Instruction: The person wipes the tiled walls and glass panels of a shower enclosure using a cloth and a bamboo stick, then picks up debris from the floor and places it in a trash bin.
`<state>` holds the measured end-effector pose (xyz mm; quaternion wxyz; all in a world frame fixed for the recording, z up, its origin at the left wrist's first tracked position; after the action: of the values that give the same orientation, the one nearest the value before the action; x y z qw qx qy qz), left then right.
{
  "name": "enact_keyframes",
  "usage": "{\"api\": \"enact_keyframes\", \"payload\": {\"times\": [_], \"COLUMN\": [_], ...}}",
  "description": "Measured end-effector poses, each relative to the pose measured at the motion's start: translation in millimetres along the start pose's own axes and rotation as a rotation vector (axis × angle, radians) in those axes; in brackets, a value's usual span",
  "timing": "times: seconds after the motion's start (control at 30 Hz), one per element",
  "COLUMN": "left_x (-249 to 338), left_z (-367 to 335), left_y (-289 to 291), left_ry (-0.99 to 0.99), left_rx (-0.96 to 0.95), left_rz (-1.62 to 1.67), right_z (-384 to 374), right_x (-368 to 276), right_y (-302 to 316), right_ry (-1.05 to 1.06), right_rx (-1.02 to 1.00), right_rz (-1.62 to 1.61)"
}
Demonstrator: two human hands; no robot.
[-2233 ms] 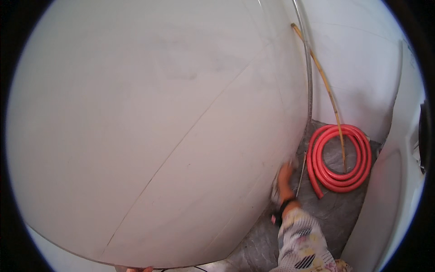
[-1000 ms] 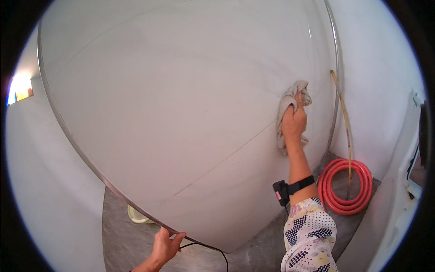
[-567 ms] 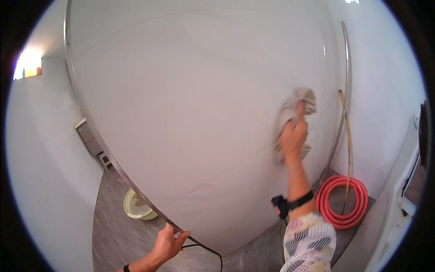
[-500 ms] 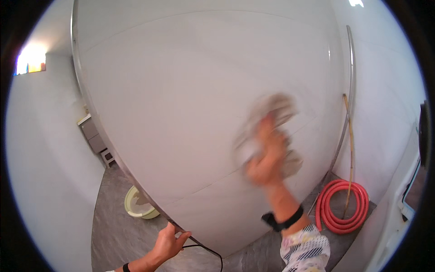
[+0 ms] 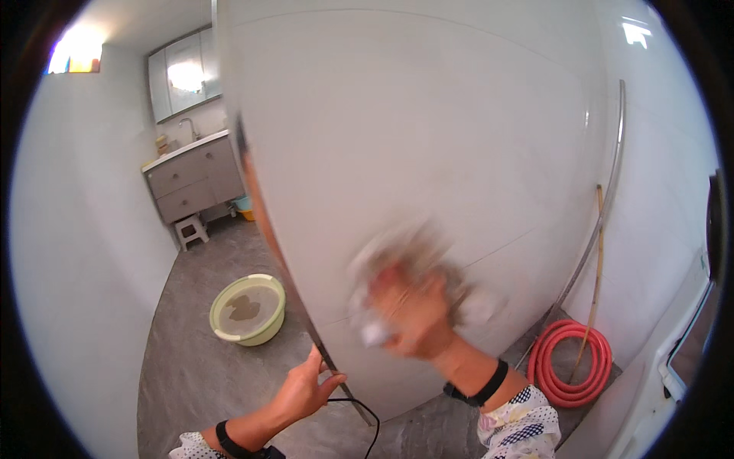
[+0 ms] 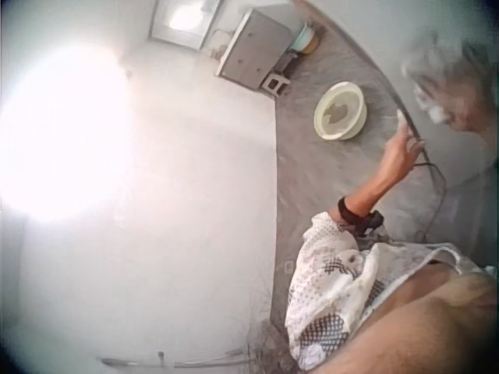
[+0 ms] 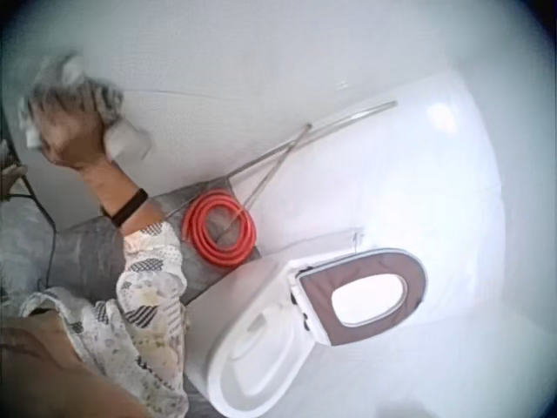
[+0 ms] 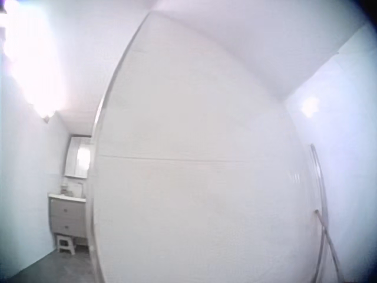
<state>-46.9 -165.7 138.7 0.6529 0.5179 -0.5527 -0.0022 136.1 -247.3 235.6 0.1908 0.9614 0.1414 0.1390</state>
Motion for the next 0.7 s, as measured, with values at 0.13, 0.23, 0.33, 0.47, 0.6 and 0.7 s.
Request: {"api": "enact_keyframes", "payload": {"times": [0.13,0.23,0.33,0.47,0.6,0.7], "left_x": [-8,3,3,-8,-9,-22], "left_z": [-2,-6,-13,-16,-12,-1], "left_y": [0,-3,-3,10,17,9], "left_ry": [0.067,0.006,-0.113,-0.060,0.019,0.018], "left_rx": [-0.049,-0.040,-0.027,-0.028,-0.210,-0.203], "left_rz": [-0.011,-0.022,0.002,0.118,0.207,0.265], "right_z": [-3,-23,-120,-156,-9,73], "right_x": [16,102,101,-2,-49,-64], "right_y": [2,54,88,25,-51,-60], "right_ry": [0.006,-0.131,-0.144,0.064,0.163,0.070], "right_rx": [-0.034,0.306,0.515,0.181,-0.215,-0.430], "right_rz": [0.140,0.329,0.296,0.190,0.026,-0.153]}}
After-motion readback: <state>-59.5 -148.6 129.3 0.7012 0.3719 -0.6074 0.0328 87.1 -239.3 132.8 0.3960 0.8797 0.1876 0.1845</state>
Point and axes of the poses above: each hand's wrist, its own z-axis away from the middle knuckle, its own y-axis out of the back of the hand, x = y × z, the point moved 5 cm from there along -z, towards the middle knuckle, and after that the axes turned 4 degrees about -z, right-handed, at the moved point
